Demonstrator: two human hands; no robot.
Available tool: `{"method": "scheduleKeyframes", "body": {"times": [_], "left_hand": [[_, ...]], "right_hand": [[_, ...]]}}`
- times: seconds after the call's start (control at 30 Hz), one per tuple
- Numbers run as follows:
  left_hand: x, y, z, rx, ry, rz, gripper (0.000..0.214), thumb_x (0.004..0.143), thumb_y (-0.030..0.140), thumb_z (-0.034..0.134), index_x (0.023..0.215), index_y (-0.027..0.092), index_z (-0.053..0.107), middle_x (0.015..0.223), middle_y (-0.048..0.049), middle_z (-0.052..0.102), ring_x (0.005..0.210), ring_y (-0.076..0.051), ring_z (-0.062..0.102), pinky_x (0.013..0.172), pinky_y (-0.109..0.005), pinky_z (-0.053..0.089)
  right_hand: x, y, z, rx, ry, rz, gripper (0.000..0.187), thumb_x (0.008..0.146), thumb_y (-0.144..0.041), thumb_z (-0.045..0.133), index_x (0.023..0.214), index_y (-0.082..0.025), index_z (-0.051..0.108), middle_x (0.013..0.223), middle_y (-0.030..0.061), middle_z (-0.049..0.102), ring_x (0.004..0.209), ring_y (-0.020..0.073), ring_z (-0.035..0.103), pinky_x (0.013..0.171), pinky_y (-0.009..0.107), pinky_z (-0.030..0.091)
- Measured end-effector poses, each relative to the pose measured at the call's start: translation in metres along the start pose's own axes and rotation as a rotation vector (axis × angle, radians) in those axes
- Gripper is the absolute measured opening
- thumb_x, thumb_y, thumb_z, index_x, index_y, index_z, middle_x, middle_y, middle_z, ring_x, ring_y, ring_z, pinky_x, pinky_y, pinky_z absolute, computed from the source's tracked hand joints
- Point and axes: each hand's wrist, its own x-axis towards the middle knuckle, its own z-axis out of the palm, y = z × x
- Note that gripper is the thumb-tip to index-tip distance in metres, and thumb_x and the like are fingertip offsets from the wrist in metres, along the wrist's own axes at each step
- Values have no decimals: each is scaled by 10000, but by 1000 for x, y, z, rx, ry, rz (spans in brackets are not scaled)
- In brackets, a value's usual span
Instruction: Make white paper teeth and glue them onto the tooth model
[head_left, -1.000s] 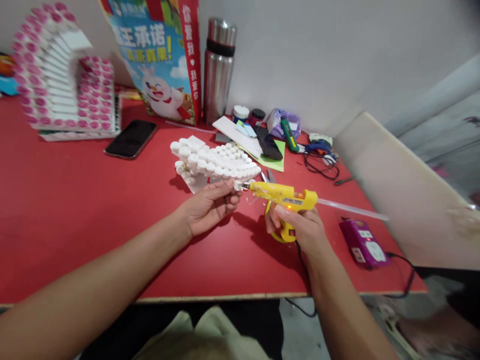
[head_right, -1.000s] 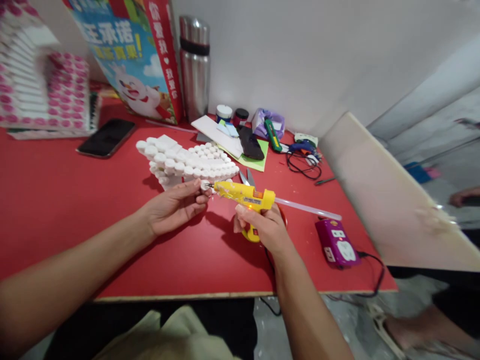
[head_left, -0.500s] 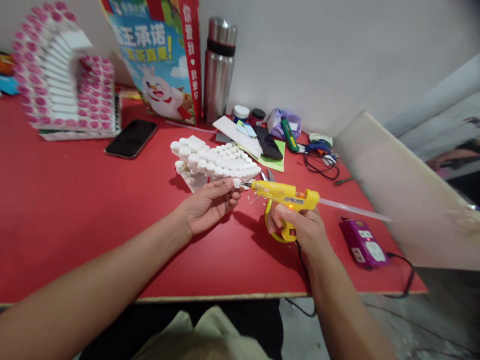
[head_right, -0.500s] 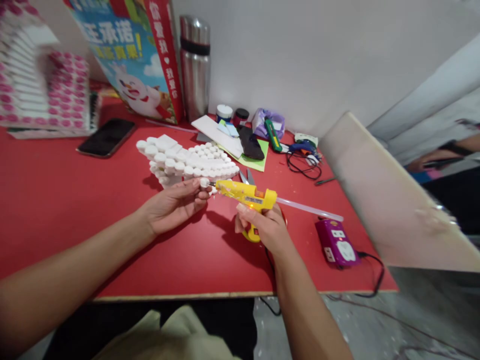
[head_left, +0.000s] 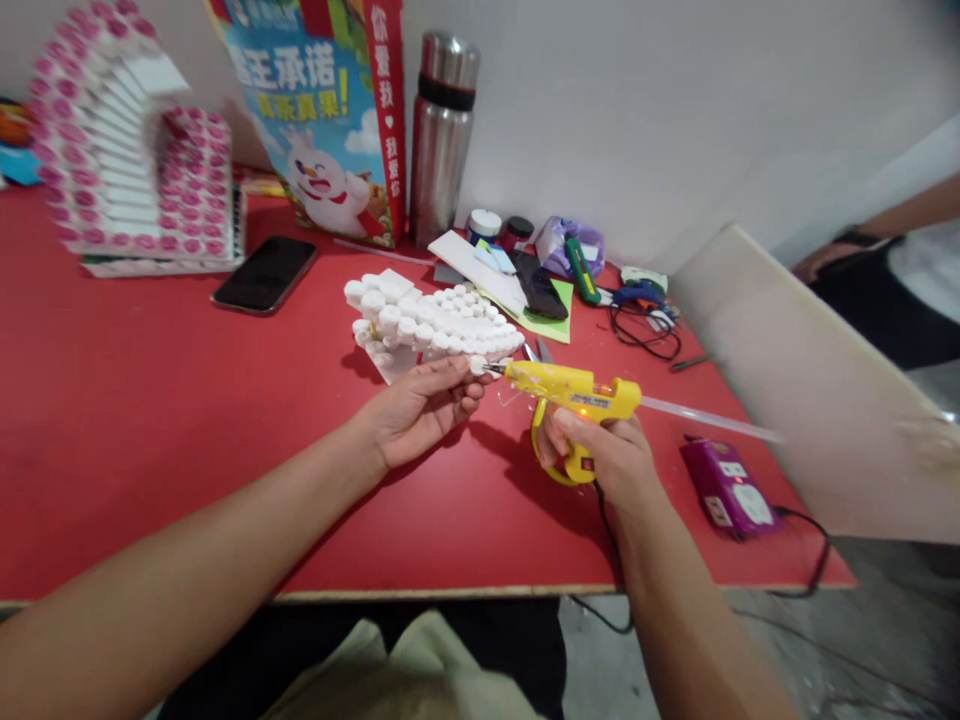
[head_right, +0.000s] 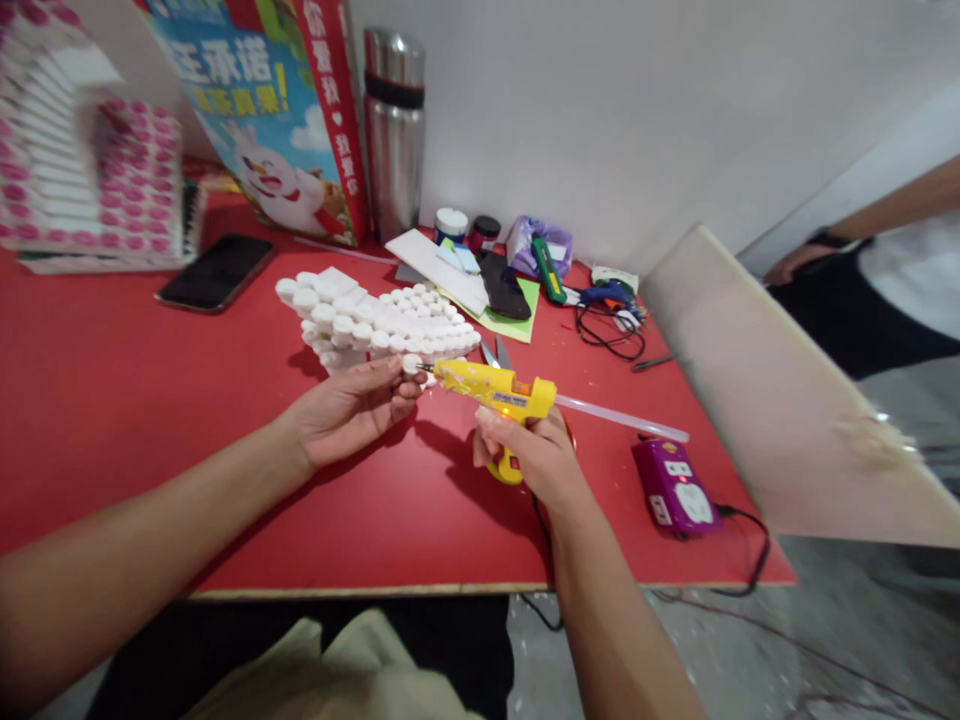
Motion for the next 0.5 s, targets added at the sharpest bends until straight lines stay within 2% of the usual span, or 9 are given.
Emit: {"method": "scheduleKeyframes", "body": {"times": [0.2,0.37,0.5], "left_hand": [[0,0,-3,44,-1,37,177,954,-4,590,824,62,691,774,-87,693,639,-93,654,614,-169,577],[-1,0,-4,87,-13,44,105,911,-1,657,858,60,724,755,-75,704,631,-88,660,625,-165,574],[-15,4,0,264,-8,77,67,826,45,780,813,84,728,726,-59,716,625,-92,666,644,-175,573]], "right_hand": [[0,-4,-1,-43,-6,17,456,875,-493,758,576,-190,595,536,45,616,503,188,597,539,337,424],[2,-5,-3,36,9,-24,400,900,-434,738,613,-181,620,547,25,587,506,182,593,531,327,419],[3,-6,-2,108,41,-35,318,877,-425,751,694,-178,669,580,18,589,505,179,580,512,321,412]]}}
